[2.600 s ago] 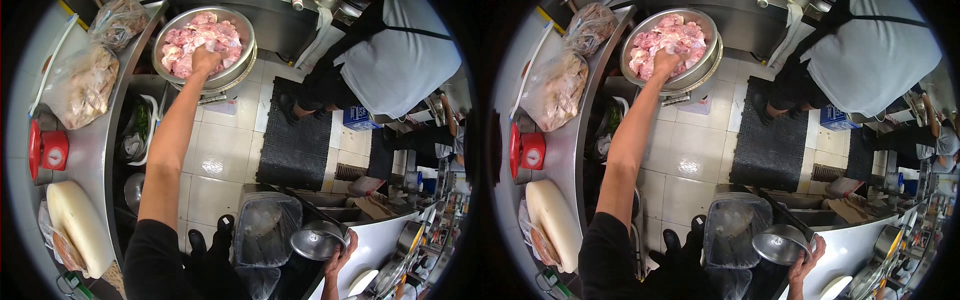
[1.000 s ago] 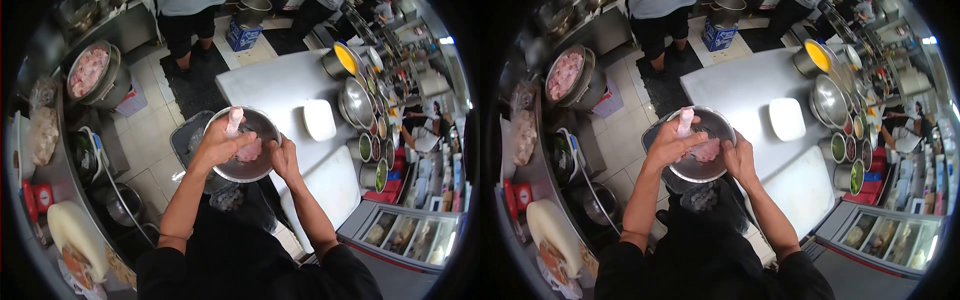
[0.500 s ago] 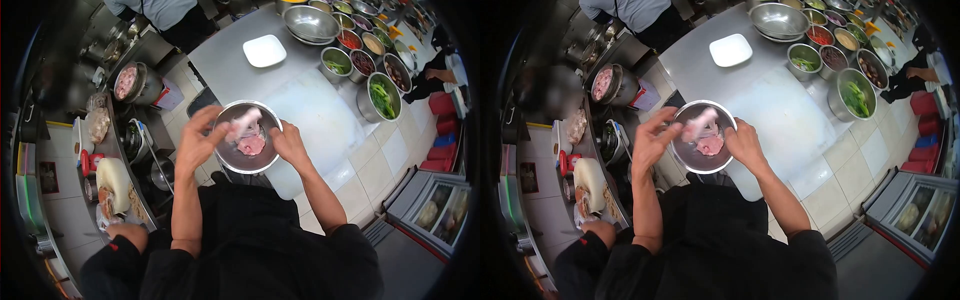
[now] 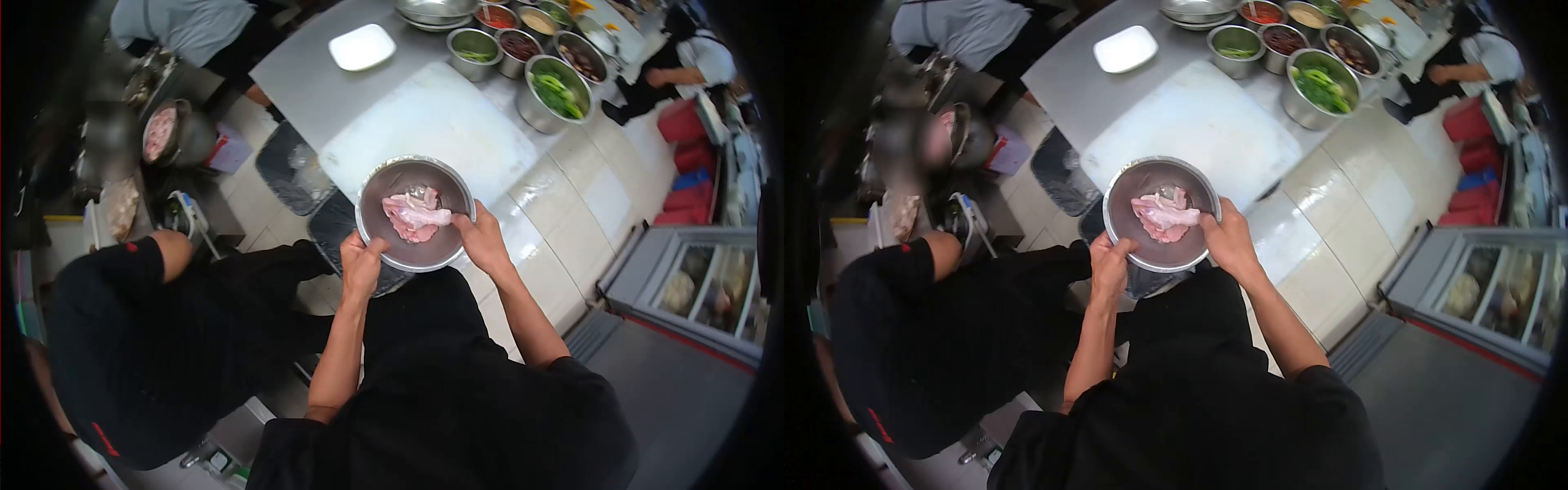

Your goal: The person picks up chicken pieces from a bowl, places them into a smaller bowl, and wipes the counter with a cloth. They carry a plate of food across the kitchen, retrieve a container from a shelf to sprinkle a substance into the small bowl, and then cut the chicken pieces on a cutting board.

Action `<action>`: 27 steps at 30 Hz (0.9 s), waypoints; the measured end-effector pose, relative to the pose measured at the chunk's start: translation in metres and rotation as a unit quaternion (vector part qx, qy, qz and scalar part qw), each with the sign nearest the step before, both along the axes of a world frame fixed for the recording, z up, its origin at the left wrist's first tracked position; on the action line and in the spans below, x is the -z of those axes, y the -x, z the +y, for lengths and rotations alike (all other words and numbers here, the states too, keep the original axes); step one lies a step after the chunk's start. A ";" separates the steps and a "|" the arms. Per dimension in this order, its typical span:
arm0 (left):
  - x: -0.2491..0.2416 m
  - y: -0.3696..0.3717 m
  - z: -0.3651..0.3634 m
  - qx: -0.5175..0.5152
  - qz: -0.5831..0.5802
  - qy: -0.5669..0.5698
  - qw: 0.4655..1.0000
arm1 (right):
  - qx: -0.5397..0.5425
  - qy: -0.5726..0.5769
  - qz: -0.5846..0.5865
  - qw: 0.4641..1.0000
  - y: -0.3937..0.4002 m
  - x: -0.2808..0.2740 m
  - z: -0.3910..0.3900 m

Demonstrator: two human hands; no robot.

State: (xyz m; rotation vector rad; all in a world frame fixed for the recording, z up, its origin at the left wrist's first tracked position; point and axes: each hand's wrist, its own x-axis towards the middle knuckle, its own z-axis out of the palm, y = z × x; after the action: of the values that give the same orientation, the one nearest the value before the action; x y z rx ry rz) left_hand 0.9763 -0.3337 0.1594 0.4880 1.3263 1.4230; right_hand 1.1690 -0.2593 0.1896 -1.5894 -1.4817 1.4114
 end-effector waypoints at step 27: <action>-0.023 -0.224 0.012 0.163 0.062 -0.012 0.985 | 0.096 -0.313 -0.112 0.938 -0.245 -0.075 -0.028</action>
State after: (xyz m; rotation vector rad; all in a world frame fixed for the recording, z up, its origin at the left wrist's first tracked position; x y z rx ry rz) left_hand 1.2008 -0.3218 0.1828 0.7825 1.2609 1.1519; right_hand 1.4142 -0.2873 0.2650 -1.4476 -1.6339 0.5678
